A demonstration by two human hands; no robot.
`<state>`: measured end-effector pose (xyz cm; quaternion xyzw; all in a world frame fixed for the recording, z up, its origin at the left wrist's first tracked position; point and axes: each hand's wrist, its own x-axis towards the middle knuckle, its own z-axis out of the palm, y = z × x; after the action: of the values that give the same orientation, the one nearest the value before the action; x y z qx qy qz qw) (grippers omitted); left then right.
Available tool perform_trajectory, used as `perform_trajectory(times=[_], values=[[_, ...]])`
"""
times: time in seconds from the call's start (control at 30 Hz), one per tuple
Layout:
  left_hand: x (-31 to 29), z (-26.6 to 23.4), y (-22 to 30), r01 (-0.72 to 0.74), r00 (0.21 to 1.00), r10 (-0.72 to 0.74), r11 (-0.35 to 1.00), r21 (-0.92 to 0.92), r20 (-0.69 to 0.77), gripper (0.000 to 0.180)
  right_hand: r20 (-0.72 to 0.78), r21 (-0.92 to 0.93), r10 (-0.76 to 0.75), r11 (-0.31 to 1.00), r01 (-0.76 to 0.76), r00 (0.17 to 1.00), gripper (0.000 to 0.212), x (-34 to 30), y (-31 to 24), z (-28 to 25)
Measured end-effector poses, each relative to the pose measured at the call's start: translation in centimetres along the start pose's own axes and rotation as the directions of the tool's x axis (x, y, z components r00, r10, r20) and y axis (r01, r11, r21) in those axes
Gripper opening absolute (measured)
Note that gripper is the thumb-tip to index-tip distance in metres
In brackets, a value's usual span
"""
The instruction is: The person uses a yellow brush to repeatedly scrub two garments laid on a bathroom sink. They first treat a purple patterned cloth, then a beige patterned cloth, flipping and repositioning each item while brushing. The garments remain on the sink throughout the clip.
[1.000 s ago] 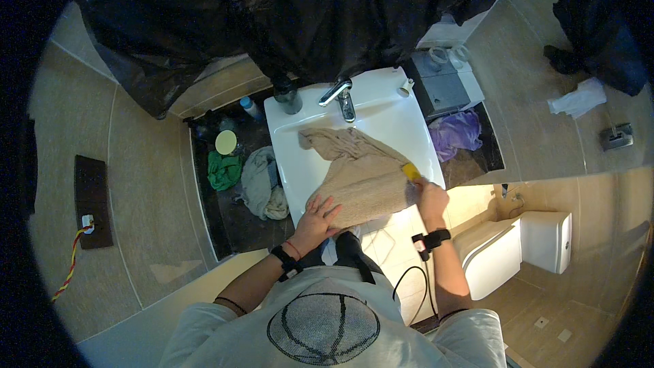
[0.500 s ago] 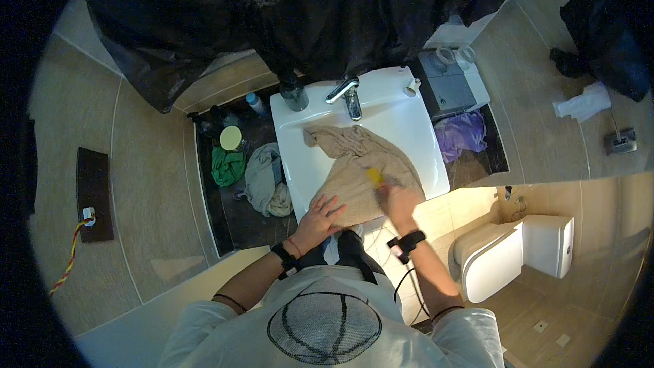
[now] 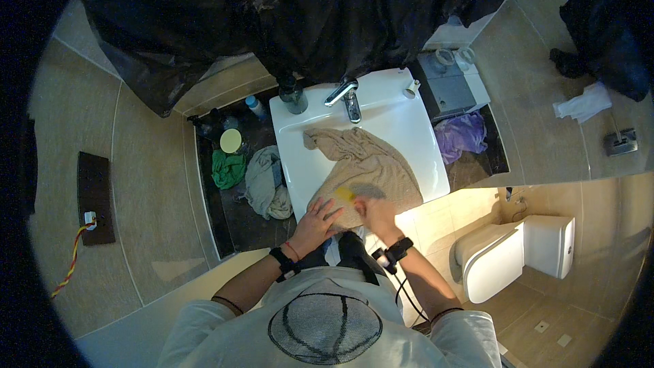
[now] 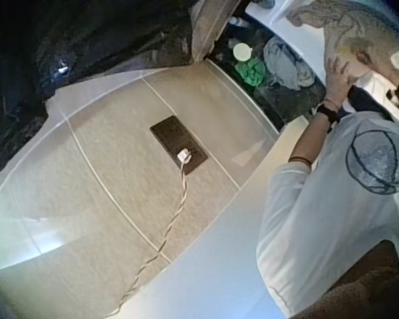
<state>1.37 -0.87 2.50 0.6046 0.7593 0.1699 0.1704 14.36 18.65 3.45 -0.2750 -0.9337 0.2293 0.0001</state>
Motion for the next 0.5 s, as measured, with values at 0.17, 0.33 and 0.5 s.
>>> perform_trajectory(times=[0.17,0.33,0.5], values=[[-0.3,-0.1,-0.2,0.001,0.999,-0.002,1.0,0.021,0.04,0.066,-0.09,-0.284,0.275,0.914,-0.289,0.957,0.012,0.5,7.1,-3.7],[1.0,-0.4,0.0,0.129,0.99,-0.119,0.983,-0.13,0.08,0.059,-0.31,-0.16,0.235,0.942,-0.294,0.921,0.025,1.7,9.4,-7.7],[5.9,-1.6,-2.0,0.315,0.948,-0.308,0.943,0.106,-0.074,0.035,-0.242,-0.203,0.337,0.899,-0.387,0.91,0.04,3.7,10.4,-5.8]])
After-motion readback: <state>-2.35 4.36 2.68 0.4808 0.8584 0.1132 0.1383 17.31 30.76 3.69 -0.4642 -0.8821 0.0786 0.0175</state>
